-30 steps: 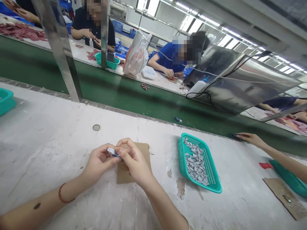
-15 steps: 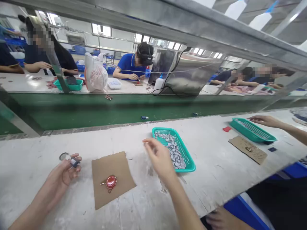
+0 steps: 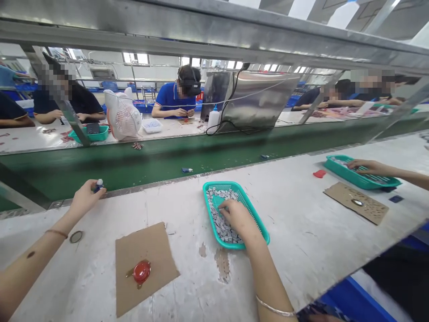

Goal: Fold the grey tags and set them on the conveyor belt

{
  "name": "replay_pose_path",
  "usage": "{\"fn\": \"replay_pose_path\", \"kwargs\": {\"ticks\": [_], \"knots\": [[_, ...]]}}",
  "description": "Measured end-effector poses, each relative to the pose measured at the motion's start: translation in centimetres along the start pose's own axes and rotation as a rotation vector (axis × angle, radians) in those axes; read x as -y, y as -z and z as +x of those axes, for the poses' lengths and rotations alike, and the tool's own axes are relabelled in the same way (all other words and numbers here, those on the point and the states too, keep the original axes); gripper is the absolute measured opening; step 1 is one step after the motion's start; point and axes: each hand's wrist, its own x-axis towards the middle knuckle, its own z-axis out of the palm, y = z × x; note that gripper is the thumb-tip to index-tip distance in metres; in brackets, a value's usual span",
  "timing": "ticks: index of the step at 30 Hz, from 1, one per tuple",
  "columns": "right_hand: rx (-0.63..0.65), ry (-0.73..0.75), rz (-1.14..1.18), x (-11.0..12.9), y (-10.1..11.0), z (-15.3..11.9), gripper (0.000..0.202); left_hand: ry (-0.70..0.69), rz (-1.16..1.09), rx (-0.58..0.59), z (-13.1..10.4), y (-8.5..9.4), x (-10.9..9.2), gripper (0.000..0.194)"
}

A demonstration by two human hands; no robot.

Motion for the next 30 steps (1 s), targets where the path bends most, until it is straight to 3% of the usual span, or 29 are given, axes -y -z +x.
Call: {"fn": "replay_pose_path", "kwargs": {"ticks": [2,5,12,15,18,22,26,30], "knots": [[-0.008,-0.01,0.005,-0.4,0.1,-0.2,0.022,-0.049,0.151,0.002,1.9,-0.8,-0.2,0.031],[-0.016,-0.009,0.021,-0.8,0.1,-0.3,0.021,-0.077,0.205,0.028,3.4,-1.8,-0.4,0.035],[-0.025,-0.012,0.053,-1.1,-0.3,-0.5,0.022,-0.156,0.359,-0.014,3.5,-3.2,-1.2,0.04],[-0.03,-0.022,0.064,-1.1,-0.4,-0.6,0.027,-0.305,0.353,-0.017,3.1,-4.7,-3.8,0.043],[-0.027,-0.019,0.083,-1.0,-0.2,-0.7,0.027,-0.48,0.275,0.092,2.5,-7.2,-7.9,0.041],[0.002,-0.006,0.117,-0.8,0.0,-1.0,0.023,-0.581,0.171,0.234,2.0,-11.5,-13.0,0.038],[0.029,0.028,0.131,-1.1,0.1,-1.4,0.025,-0.563,0.029,0.327,1.8,-14.6,-15.8,0.034],[0.037,0.058,0.173,-1.5,0.0,-1.6,0.023,-0.427,-0.159,0.356,1.8,-15.3,-16.3,0.018]]}}
